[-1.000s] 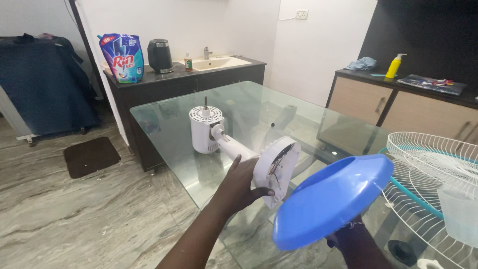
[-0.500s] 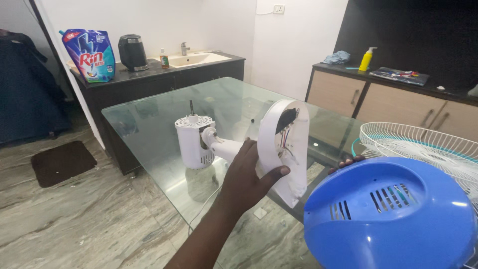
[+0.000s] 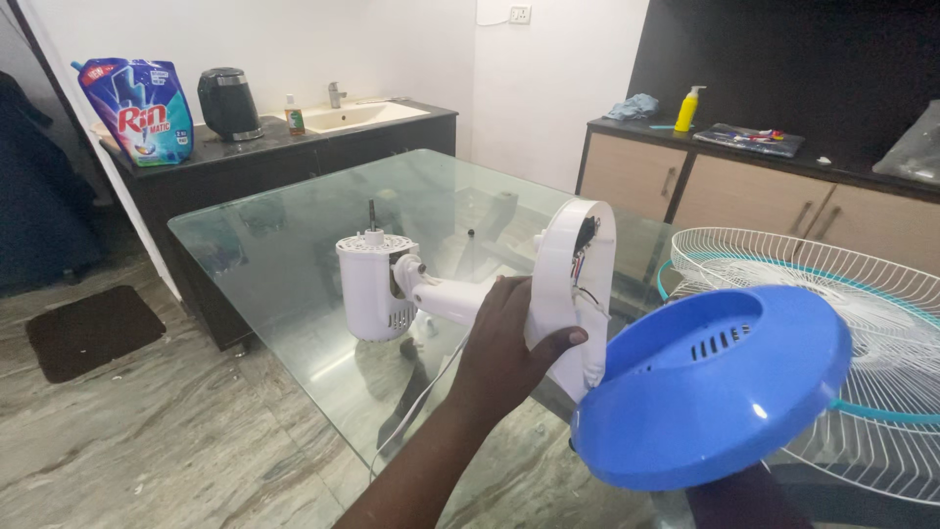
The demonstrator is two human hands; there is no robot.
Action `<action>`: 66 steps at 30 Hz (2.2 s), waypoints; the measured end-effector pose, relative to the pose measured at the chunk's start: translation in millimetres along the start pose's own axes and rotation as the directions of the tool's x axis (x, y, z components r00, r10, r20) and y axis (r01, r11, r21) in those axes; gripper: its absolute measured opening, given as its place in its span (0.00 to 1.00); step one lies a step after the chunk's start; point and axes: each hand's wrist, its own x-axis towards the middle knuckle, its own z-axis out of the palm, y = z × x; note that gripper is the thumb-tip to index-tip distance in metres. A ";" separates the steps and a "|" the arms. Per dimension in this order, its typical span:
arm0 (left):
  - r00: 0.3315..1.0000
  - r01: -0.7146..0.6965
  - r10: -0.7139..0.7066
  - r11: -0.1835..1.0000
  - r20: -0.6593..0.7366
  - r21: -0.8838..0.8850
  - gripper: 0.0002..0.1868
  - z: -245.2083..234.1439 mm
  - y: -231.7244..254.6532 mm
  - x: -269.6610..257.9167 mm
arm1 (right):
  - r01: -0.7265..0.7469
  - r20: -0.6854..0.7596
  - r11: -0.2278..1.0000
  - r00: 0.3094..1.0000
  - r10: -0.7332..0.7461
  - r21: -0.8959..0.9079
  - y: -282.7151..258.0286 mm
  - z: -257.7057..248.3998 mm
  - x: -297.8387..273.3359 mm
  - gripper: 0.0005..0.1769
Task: The person aligns a blue plastic fan base with the white motor housing and secures it by inserting and tightening screws with a screwdriver. The person handles the fan base, motor housing, screws, and screwdriver throughout the process.
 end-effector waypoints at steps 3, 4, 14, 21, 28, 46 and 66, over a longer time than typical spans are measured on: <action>1.000 0.019 -0.018 1.000 0.024 -0.022 0.34 1.5 -1.5 -3.3 | 0.091 0.004 0.986 0.996 -0.092 -0.138 -4.6 15.3 4.7 0.29; 1.000 0.006 -0.005 1.000 0.027 -0.009 0.33 2.7 -2.7 -3.8 | 0.124 0.004 0.974 0.992 -0.125 -0.188 -6.7 19.3 5.4 0.30; 0.999 -0.004 0.010 0.992 0.049 -0.127 0.25 6.2 -25.6 7.6 | 0.132 -0.154 0.977 0.982 -0.107 0.165 -40.8 58.1 18.3 0.35; 0.968 0.165 -0.119 0.965 0.220 -0.203 0.48 -1.0 -35.0 11.9 | -0.014 -0.370 0.994 0.929 -0.028 -0.112 -40.0 69.6 32.7 0.44; 0.905 0.409 -0.241 0.720 0.350 -0.561 0.56 -11.6 -34.9 7.6 | -0.218 -0.584 0.943 0.811 0.030 -0.253 -23.7 83.2 28.7 0.53; 0.852 0.519 -0.336 0.456 0.400 -0.723 0.39 -41.0 0.0 34.3 | -0.270 -0.653 0.809 0.737 -0.175 -0.522 -64.8 134.9 -22.3 0.28; 0.810 0.524 -0.484 0.346 0.331 -0.778 0.17 -56.7 -127.8 36.4 | -0.463 -0.526 0.771 0.827 0.198 -0.438 -104.2 202.8 -73.9 0.80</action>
